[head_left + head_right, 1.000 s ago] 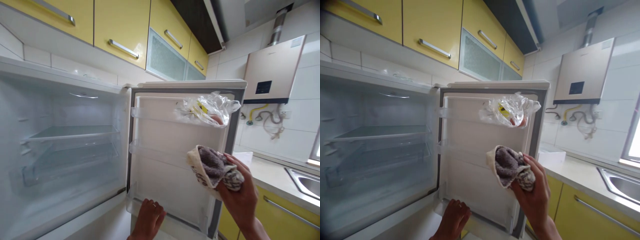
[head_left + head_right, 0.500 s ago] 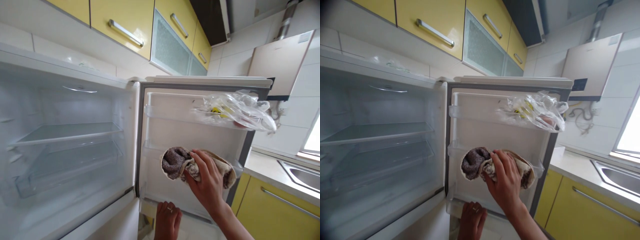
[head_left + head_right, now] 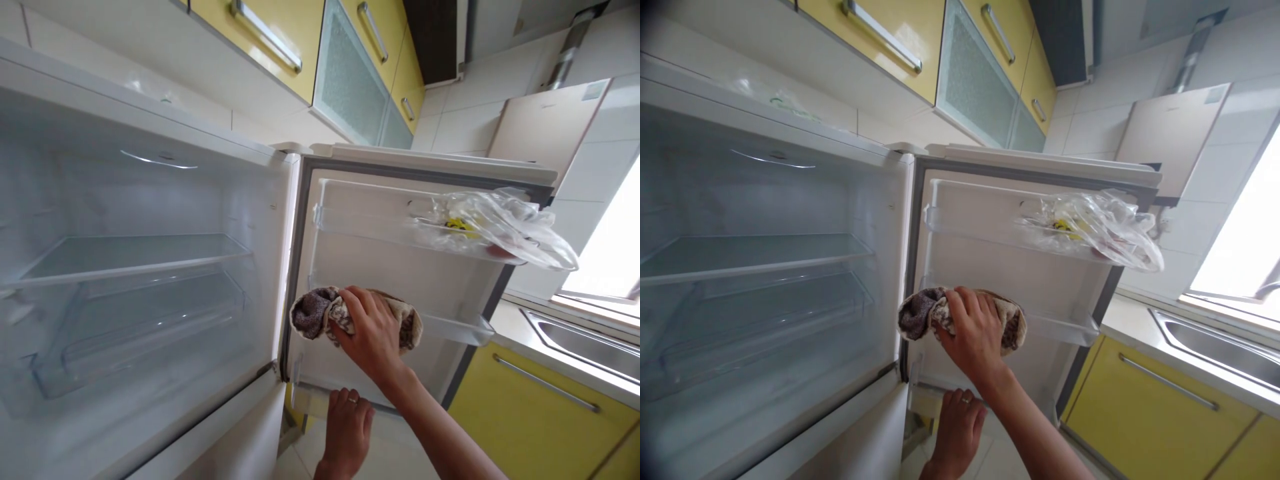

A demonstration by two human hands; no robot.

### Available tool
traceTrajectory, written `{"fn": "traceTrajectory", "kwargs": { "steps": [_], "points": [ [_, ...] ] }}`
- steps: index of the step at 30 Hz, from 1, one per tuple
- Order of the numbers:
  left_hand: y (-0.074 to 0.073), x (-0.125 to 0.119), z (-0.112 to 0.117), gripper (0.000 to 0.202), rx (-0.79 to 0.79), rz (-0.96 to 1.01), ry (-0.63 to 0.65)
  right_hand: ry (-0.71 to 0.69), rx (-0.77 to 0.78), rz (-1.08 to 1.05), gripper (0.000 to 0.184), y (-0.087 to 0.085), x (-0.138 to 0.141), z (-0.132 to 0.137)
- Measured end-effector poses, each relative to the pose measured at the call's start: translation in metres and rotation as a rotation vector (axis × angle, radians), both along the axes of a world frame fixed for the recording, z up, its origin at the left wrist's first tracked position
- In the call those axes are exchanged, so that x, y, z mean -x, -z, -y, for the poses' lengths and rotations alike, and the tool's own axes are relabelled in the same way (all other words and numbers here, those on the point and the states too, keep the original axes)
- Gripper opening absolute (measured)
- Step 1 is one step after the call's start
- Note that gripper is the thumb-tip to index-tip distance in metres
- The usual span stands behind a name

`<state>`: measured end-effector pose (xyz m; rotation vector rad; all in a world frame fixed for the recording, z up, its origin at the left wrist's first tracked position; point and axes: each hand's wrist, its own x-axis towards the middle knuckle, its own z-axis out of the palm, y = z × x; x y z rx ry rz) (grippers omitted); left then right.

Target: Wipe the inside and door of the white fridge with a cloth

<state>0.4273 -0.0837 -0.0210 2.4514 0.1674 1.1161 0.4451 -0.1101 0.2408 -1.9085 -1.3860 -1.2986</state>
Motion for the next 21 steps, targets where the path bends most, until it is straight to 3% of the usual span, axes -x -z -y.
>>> {"fn": "traceTrajectory", "kwargs": {
  "steps": [5, 12, 17, 21],
  "points": [
    [0.001, -0.001, 0.000, 0.021, 0.019, -0.133, 0.020, -0.056, -0.006, 0.068, 0.037, 0.007, 0.009, -0.031],
    [-0.007, 0.000, 0.003, 0.038, 0.049, -0.089, 0.014, -0.241, 0.089, 0.293, 0.024, 0.016, 0.014, -0.070],
    [-0.013, 0.003, 0.004, 0.036, 0.077, -0.126, 0.036, -0.276, 0.384, 0.326, 0.010, 0.011, 0.018, -0.097],
    [-0.012, 0.002, 0.006, 0.033, 0.074, -0.134, 0.003, -0.340, 0.597, 0.274, 0.004, 0.017, 0.016, -0.097]
  ]
}}
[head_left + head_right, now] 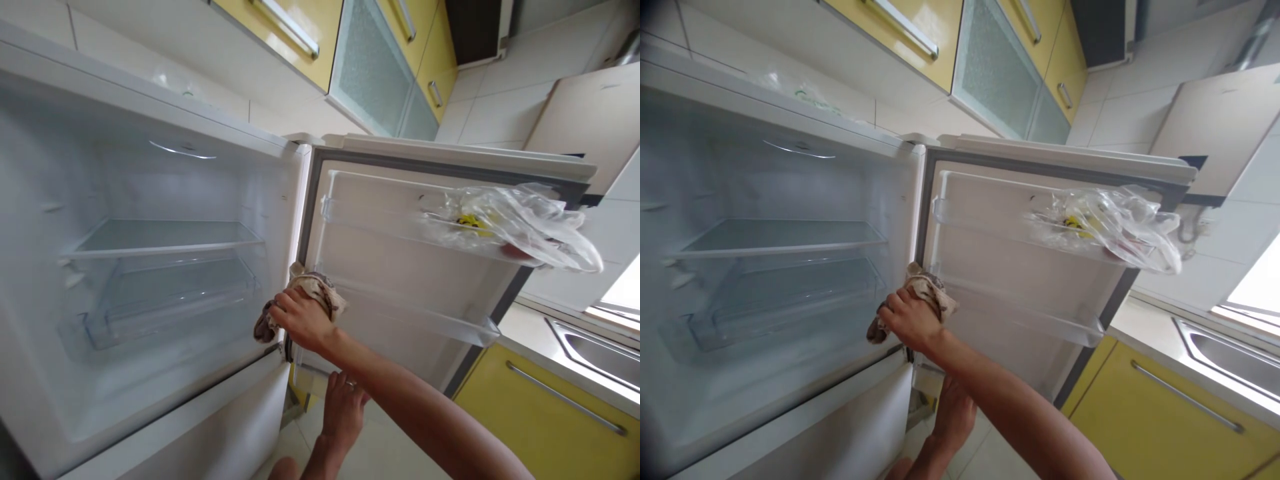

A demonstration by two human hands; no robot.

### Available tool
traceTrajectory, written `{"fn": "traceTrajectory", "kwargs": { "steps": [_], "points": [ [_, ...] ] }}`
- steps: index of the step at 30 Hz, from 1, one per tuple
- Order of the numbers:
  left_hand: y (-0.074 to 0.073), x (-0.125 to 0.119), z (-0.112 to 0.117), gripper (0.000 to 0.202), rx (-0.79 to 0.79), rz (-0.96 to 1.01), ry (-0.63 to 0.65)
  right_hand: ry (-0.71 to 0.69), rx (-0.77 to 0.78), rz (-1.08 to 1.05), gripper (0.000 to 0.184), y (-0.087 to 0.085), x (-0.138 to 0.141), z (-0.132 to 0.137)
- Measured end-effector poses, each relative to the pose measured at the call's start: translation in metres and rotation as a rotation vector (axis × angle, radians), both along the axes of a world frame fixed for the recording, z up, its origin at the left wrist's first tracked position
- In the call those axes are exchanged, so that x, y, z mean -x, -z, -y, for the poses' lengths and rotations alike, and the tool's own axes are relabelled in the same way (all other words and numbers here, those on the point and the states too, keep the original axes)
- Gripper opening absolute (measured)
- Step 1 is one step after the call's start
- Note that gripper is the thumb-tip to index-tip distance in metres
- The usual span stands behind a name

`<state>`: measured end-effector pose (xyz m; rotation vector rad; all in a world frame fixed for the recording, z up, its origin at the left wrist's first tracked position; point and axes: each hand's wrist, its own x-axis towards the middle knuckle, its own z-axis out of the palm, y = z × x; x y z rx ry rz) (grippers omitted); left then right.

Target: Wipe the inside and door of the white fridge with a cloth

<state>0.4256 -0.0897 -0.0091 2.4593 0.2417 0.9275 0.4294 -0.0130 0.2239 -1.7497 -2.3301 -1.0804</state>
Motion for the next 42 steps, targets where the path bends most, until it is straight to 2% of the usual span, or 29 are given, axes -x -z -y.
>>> {"fn": "traceTrajectory", "kwargs": {
  "steps": [3, 7, 9, 12, 15, 21, 26, 28, 31, 34, 38, 42],
  "points": [
    [0.002, -0.003, 0.002, 0.032, -0.024, 0.035, -0.038, -0.028, -0.014, 0.002, 0.006, 0.009, -0.008, 0.017],
    [0.002, -0.004, 0.003, 0.014, -0.085, 0.082, -0.102, -0.082, -0.158, 0.022, 0.015, 0.025, -0.031, 0.055],
    [0.002, -0.004, 0.003, 0.007, -0.122, 0.086, -0.118, -0.106, -0.252, 0.036, 0.020, 0.036, -0.050, 0.078],
    [0.004, -0.003, 0.002, 0.010, -0.177, 0.102, -0.128, -0.112, -0.355, 0.057, 0.029, 0.050, -0.083, 0.116],
    [0.008, -0.003, 0.001, 0.009, -0.221, 0.141, -0.137, -0.050, -0.396, 0.074, 0.041, 0.059, -0.113, 0.158],
    [0.007, -0.003, 0.000, 0.010, -0.244, 0.134, -0.124, 0.056, -0.475, 0.139, 0.054, 0.064, -0.156, 0.241],
    [0.006, -0.004, 0.000, 0.008, -0.242, 0.137, -0.134, 0.048, -0.489, 0.096, 0.056, 0.061, -0.167, 0.298],
    [0.008, -0.004, 0.000, 0.008, -0.252, 0.149, -0.145, 0.021, -0.517, 0.060, 0.051, 0.059, -0.163, 0.313],
    [0.011, -0.005, -0.001, 0.010, -0.259, 0.165, -0.148, 0.022, -0.652, 0.024, 0.052, 0.052, -0.155, 0.329],
    [0.011, -0.003, -0.001, 0.011, -0.260, 0.160, -0.142, 0.047, -0.786, 0.012, 0.055, 0.038, -0.153, 0.344],
    [0.007, -0.002, 0.000, 0.009, -0.274, 0.134, -0.147, 0.027, -0.924, 0.059, 0.060, 0.004, -0.155, 0.357],
    [0.001, -0.001, 0.004, 0.010, -0.264, 0.126, -0.149, -0.075, -1.074, 0.140, 0.066, -0.038, -0.152, 0.359]
  ]
}}
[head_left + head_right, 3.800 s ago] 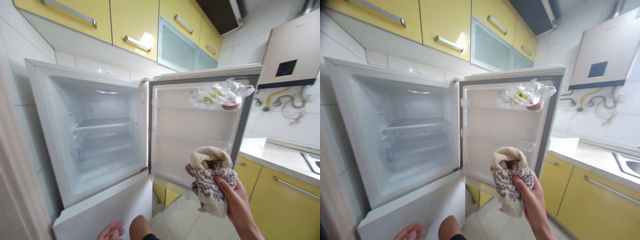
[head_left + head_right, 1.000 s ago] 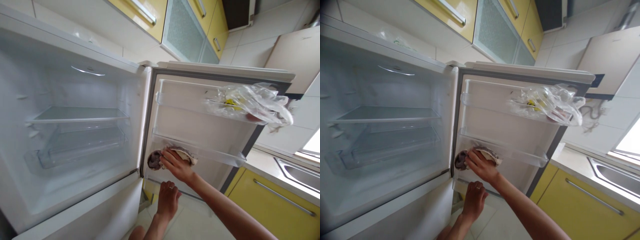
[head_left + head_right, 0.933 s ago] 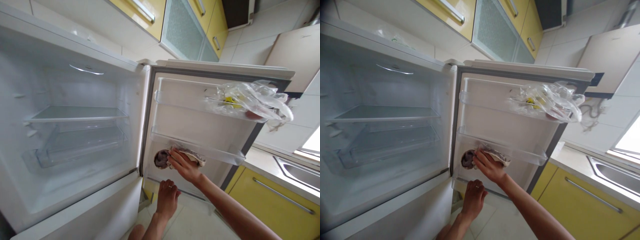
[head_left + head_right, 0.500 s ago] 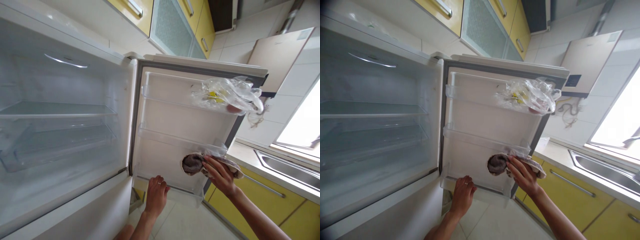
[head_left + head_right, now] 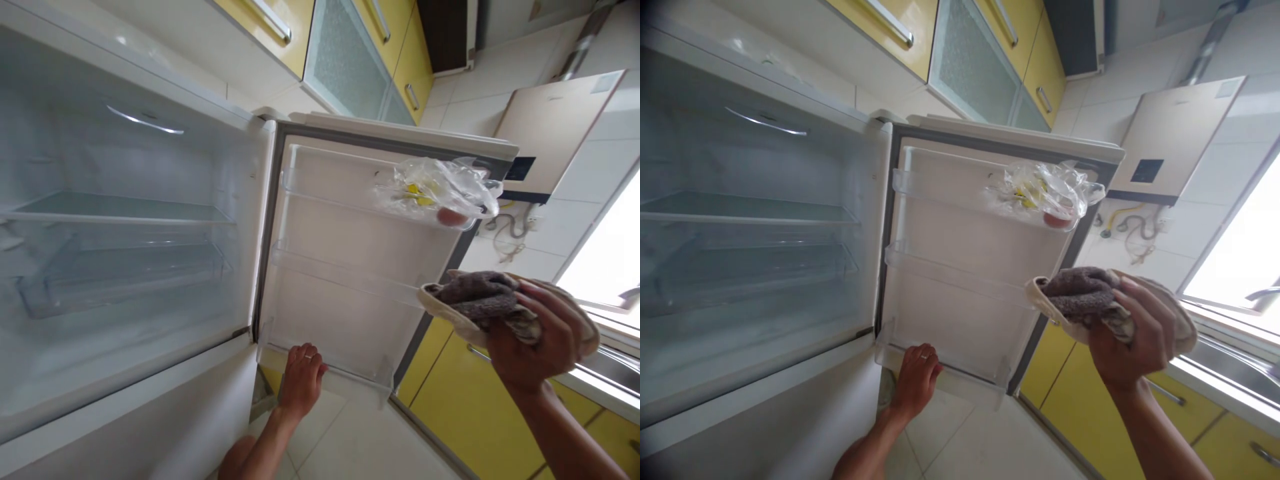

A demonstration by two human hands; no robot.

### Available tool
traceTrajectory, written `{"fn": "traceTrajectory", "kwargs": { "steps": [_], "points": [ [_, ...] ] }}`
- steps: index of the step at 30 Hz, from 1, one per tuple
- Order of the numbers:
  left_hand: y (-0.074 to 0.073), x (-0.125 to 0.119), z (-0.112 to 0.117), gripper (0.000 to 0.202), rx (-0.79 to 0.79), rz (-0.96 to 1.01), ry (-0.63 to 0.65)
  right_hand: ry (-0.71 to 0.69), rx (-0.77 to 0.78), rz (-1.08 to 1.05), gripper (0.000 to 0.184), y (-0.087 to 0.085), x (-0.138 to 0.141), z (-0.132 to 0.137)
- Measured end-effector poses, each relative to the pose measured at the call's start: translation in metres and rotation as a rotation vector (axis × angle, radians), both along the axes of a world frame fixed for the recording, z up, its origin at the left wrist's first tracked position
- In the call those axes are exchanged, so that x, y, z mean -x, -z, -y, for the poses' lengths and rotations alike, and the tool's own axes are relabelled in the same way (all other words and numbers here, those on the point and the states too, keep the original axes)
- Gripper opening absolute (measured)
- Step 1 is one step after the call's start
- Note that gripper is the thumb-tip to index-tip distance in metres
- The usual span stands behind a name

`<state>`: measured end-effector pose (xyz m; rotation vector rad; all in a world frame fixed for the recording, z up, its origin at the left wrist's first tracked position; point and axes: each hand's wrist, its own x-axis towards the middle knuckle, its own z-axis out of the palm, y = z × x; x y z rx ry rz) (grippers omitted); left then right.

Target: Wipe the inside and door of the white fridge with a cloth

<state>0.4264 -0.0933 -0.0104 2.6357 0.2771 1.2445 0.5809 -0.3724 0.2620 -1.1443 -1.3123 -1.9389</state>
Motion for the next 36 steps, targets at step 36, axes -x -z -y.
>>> {"fn": "traceTrajectory", "kwargs": {
  "steps": [36],
  "points": [
    [-0.006, 0.004, 0.003, 0.011, 0.095, -0.044, 0.013, 0.273, 1.143, -0.734, 0.035, -0.085, 0.088, -0.311]
  ]
}}
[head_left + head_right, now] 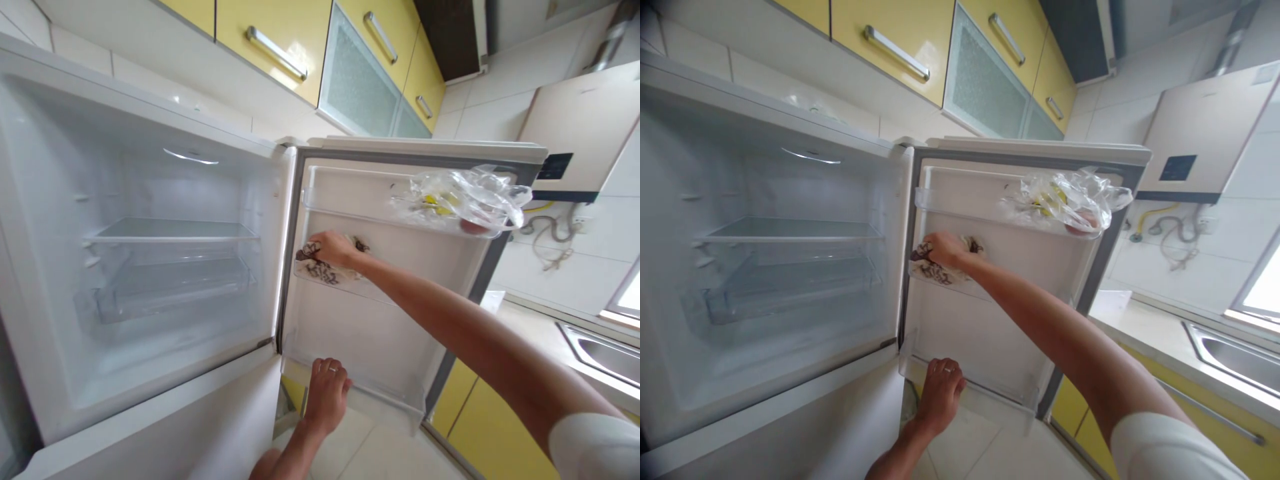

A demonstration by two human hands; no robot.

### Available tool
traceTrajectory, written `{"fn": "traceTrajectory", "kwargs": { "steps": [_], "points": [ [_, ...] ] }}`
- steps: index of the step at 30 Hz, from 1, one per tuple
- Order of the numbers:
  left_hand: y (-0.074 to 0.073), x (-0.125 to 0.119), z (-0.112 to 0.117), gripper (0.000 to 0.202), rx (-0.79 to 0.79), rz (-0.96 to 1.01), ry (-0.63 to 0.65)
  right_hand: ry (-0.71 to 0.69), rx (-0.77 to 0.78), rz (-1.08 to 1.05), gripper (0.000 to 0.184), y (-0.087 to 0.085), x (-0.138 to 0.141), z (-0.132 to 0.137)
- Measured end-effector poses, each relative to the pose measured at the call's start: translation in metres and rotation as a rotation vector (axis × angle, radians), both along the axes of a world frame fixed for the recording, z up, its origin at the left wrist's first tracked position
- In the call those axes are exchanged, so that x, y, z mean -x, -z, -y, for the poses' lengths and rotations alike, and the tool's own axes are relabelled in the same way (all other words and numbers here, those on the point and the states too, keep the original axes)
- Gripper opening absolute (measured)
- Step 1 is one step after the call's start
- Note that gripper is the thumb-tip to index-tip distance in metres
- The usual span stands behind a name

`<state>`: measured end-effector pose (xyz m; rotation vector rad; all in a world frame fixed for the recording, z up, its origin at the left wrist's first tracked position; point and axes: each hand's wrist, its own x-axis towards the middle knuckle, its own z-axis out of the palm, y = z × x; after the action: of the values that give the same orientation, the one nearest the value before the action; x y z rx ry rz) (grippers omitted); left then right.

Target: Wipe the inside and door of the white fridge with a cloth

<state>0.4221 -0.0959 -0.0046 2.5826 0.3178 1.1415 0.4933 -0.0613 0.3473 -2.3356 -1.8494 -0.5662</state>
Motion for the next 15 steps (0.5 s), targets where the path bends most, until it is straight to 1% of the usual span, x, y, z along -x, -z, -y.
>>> {"fn": "traceTrajectory", "kwargs": {
  "steps": [2, 3, 5, 6, 8, 10, 12, 15],
  "points": [
    [0.002, 0.000, 0.000, 0.010, -0.008, 0.012, 0.001, -0.058, -0.035, 0.078, 0.034, 0.006, 0.005, -0.012],
    [0.003, 0.000, 0.000, 0.009, -0.009, 0.021, 0.004, -0.114, -0.045, 0.152, 0.033, 0.009, 0.005, -0.017],
    [0.005, 0.000, -0.001, 0.009, -0.010, 0.042, 0.009, -0.274, -0.059, 0.366, 0.028, 0.013, 0.000, -0.023],
    [0.007, 0.000, -0.001, 0.009, -0.010, 0.052, 0.007, -0.361, -0.064, 0.486, 0.026, 0.013, -0.005, -0.025],
    [0.009, 0.000, -0.002, 0.008, -0.009, 0.068, 0.003, -0.512, -0.079, 0.699, 0.028, 0.013, -0.020, -0.027],
    [0.010, 0.000, -0.004, 0.009, -0.008, 0.084, 0.003, -0.620, -0.123, 0.858, 0.031, 0.011, -0.037, -0.026],
    [0.012, 0.000, -0.005, 0.010, -0.013, 0.103, 0.011, -0.684, -0.218, 0.953, 0.028, 0.010, -0.054, -0.022],
    [0.014, 0.001, -0.007, 0.011, -0.027, 0.119, 0.017, -0.697, -0.346, 0.983, 0.021, 0.010, -0.072, -0.010]
  ]
}}
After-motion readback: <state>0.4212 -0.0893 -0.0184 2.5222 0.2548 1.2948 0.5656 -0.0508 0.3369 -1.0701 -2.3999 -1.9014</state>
